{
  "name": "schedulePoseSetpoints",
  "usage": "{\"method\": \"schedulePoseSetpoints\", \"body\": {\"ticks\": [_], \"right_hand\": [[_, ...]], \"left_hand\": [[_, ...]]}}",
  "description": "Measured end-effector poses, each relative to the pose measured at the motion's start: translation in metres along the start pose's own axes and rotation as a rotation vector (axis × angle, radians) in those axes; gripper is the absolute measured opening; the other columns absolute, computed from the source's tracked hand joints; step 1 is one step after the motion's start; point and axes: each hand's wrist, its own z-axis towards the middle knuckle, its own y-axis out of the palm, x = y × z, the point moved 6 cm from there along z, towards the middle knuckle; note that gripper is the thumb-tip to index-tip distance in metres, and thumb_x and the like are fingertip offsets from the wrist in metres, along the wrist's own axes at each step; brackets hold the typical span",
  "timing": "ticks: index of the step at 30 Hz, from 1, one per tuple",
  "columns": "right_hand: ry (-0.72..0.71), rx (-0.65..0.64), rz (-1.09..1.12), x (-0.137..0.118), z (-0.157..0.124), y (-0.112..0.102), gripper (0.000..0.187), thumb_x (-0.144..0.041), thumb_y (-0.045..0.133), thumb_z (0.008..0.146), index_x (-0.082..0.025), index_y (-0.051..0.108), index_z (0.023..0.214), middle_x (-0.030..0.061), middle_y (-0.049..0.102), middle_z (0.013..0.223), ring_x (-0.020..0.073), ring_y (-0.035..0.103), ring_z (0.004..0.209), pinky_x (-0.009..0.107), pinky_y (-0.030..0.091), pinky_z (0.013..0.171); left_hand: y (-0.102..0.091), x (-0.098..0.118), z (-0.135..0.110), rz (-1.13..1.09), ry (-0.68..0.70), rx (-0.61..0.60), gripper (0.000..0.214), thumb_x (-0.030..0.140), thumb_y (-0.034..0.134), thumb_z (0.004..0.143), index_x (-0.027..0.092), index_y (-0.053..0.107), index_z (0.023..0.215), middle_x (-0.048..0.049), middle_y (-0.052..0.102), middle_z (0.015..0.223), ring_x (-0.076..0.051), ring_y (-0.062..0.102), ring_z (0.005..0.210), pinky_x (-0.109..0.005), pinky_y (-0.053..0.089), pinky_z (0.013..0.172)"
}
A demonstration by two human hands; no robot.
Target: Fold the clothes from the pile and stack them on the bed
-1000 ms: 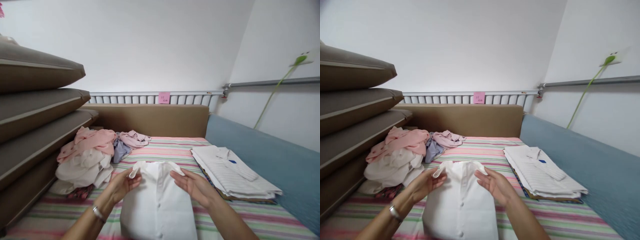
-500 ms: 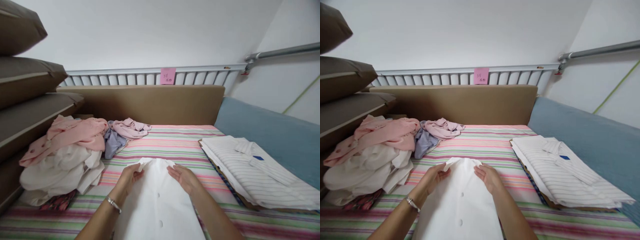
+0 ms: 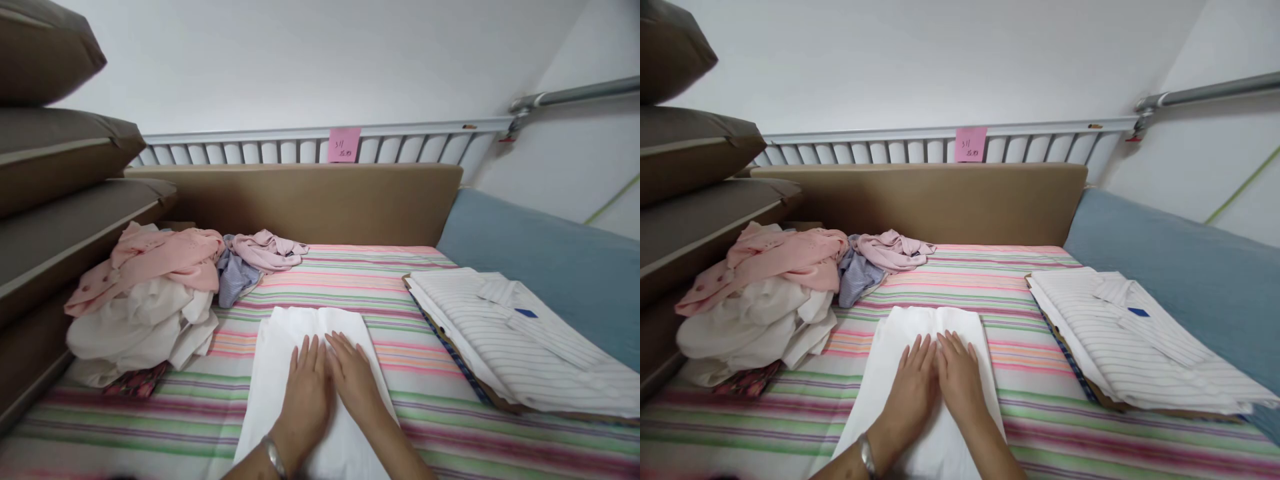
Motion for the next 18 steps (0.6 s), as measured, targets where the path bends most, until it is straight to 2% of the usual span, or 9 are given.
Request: {"method": "schedulePoseSetpoints", "body": {"ticks": [2,4,6,9,11,13,15,18], "right_hand": [[-0.022,-0.057,-0.175,0.005,-0.002,0.005,0.043,-0.036,0.034,0.09,-0.025,0.052,0.127,0.0055,0.046,0.139,0.0235,0.03,0.134,0.051,0.014,0.112],[-0.03,-0.094,-0.291,0.017,0.002,0.008,0.045,-0.041,0.038,0.089,-0.027,0.048,0.13,0.0052,0.039,0.143,0.0244,0.025,0.137,0.052,0.012,0.111],[-0.031,-0.116,-0.362,0.032,0.008,0.012,0.047,-0.043,0.04,0.088,-0.029,0.045,0.133,0.0049,0.033,0.146,0.0251,0.022,0.138,0.053,0.011,0.111],[-0.041,-0.126,-0.404,0.047,0.014,0.02,0.049,-0.045,0.039,0.088,-0.031,0.041,0.135,0.0038,0.03,0.148,0.0245,0.02,0.138,0.053,0.013,0.11],[-0.04,-0.1,-0.41,0.052,0.016,0.02,0.047,-0.044,0.038,0.088,-0.031,0.043,0.133,0.004,0.032,0.148,0.024,0.022,0.138,0.052,0.016,0.11],[-0.027,-0.012,-0.415,0.054,0.019,0.011,0.046,-0.041,0.035,0.089,-0.027,0.046,0.131,0.0062,0.034,0.147,0.0242,0.026,0.136,0.051,0.019,0.109],[-0.006,0.097,-0.412,0.054,0.027,-0.005,0.047,-0.037,0.032,0.09,-0.019,0.048,0.13,0.0106,0.038,0.144,0.025,0.032,0.133,0.047,0.025,0.106],[0.127,0.153,-0.394,0.061,0.048,-0.03,0.047,-0.031,0.03,0.089,-0.011,0.05,0.126,0.0161,0.053,0.13,0.0261,0.047,0.12,0.04,0.036,0.097]], "left_hand": [[0.009,-0.013,-0.007,0.148,-0.046,-0.023,0.053,0.018,0.038,0.086,0.013,0.036,0.139,-0.0126,0.03,0.148,-0.03,0.016,0.139,-0.054,0.014,0.112],[0.008,-0.029,-0.015,0.222,-0.08,0.006,0.054,0.027,0.04,0.088,0.013,0.035,0.139,-0.0136,0.028,0.148,-0.031,0.016,0.139,-0.055,0.014,0.112],[0.005,-0.04,-0.024,0.222,-0.09,0.049,0.056,0.032,0.041,0.088,0.015,0.032,0.141,-0.0122,0.027,0.149,-0.03,0.015,0.139,-0.054,0.014,0.112],[-0.01,-0.051,-0.027,0.09,-0.108,0.145,0.054,0.032,0.044,0.088,0.02,0.035,0.14,-0.0087,0.031,0.148,-0.028,0.02,0.138,-0.049,0.017,0.112],[-0.032,-0.064,-0.016,-0.041,-0.172,0.284,0.048,0.032,0.047,0.086,0.02,0.044,0.133,-0.01,0.042,0.142,-0.027,0.032,0.133,-0.044,0.024,0.11],[-0.055,-0.089,0.004,-0.154,-0.34,0.388,0.038,0.032,0.05,0.085,0.017,0.057,0.118,-0.0141,0.057,0.124,-0.027,0.049,0.118,-0.039,0.034,0.101],[-0.068,-0.117,0.028,-0.225,-0.536,0.36,0.026,0.033,0.053,0.082,0.014,0.066,0.094,-0.0144,0.067,0.096,-0.026,0.06,0.094,-0.036,0.042,0.086],[-0.072,-0.148,0.06,-0.289,-0.686,0.262,0.029,0.036,0.055,0.08,0.015,0.063,0.062,-0.0095,0.063,0.061,-0.023,0.061,0.068,-0.032,0.041,0.066]]}}
